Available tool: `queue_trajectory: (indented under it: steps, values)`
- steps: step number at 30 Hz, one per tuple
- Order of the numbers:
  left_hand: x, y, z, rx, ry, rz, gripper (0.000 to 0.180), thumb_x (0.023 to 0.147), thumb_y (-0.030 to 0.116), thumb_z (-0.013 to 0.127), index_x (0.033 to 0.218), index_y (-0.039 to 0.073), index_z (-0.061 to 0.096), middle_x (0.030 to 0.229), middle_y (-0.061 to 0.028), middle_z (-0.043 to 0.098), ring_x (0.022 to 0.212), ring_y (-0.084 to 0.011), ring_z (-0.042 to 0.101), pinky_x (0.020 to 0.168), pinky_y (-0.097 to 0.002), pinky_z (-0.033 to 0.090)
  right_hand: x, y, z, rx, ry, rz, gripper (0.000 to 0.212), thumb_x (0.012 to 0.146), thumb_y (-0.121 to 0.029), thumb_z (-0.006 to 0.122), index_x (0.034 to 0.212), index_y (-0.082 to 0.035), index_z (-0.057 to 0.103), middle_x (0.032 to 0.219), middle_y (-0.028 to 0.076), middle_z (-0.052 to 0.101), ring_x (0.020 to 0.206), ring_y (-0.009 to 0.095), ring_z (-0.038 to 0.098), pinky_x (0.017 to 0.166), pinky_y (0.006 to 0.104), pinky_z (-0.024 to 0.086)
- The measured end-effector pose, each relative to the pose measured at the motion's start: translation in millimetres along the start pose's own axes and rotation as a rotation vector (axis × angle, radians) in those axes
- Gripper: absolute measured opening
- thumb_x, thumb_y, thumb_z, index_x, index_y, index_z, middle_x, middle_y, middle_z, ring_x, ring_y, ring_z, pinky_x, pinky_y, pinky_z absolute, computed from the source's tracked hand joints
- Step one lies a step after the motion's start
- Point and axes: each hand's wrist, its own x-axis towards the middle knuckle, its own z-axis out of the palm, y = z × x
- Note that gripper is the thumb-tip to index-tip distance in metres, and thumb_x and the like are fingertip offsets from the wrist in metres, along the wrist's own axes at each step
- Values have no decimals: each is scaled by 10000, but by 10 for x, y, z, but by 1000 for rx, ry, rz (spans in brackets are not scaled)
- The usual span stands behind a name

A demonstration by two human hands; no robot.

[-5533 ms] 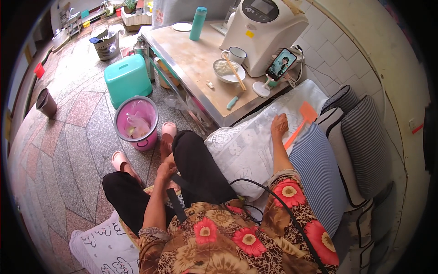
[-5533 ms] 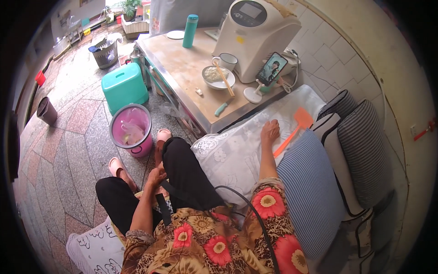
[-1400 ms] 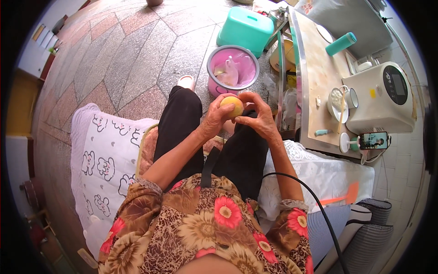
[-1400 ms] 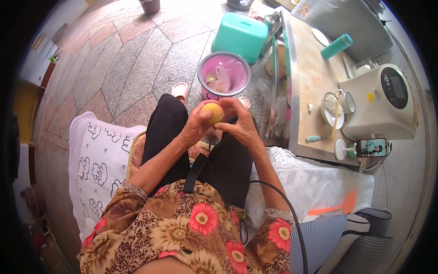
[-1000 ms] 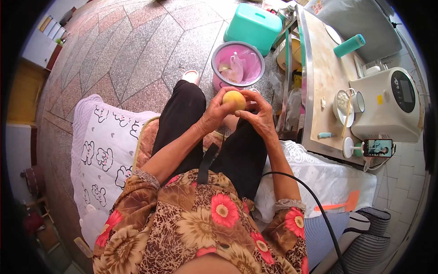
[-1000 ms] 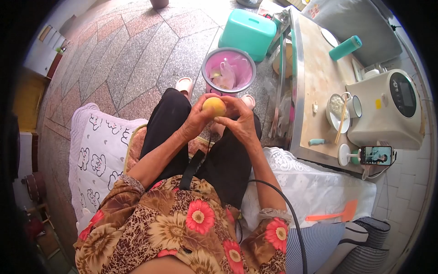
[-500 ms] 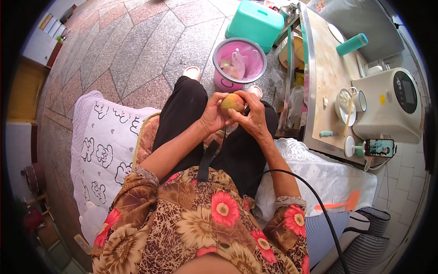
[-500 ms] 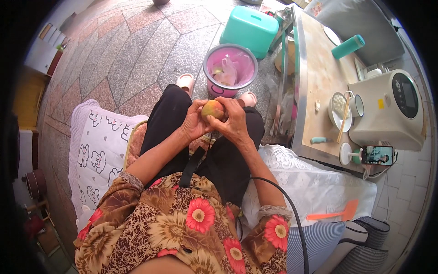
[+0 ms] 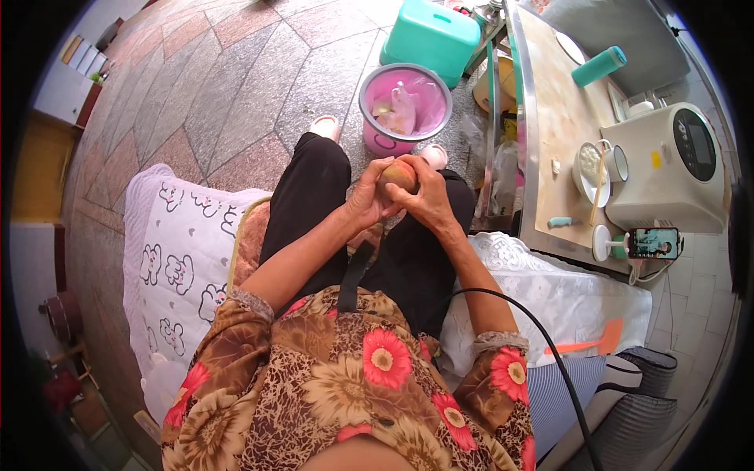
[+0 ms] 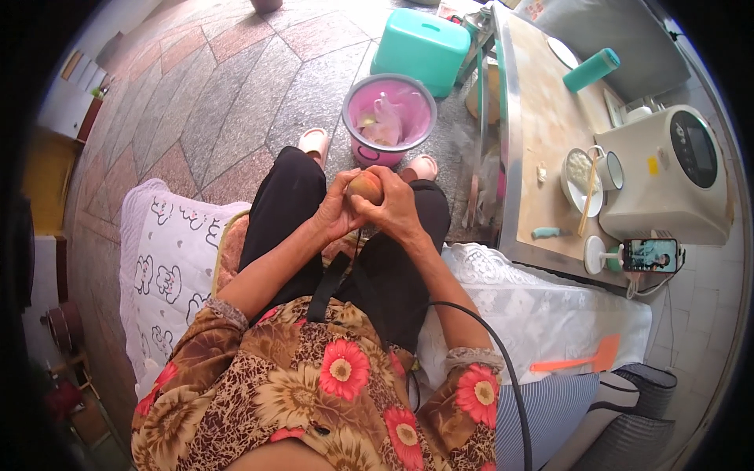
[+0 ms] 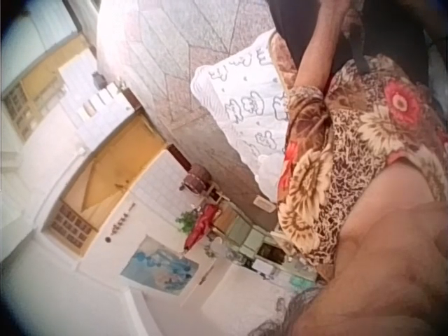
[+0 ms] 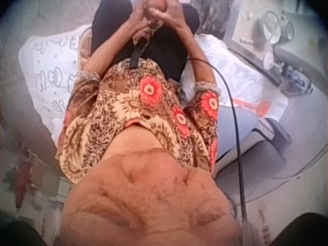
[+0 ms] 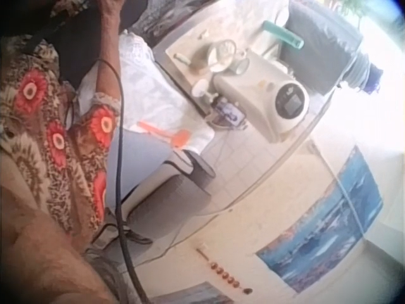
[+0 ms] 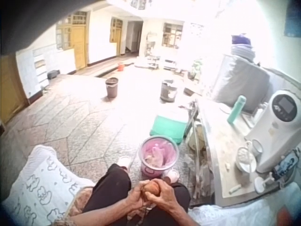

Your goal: The person holds a small round fruit in both hands and turns it over several times.

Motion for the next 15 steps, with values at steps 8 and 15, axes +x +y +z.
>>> queue_trajectory:
  steps: [8, 15]
  values:
    - [89, -79, -10, 254, 5, 66, 394, 838, 331, 442, 1127, 63, 446, 1008, -54, 545, 906, -175, 554, 710, -296, 477, -1, 88, -131, -302, 77, -97, 363, 596, -248, 620, 856, -18, 514, 791, 172, 534, 734, 332, 541, 645, 383, 442]
    - [71, -11, -12, 250, 190, 50, 437, 738, 353, 538, 1047, 51, 478, 992, -66, 526, 887, -184, 545, 691, -305, 475, -44, 229, -28, -186, 46, -132, 503, 610, -302, 637, 966, 20, 486, 850, 196, 531, 802, 337, 536, 705, 384, 441]
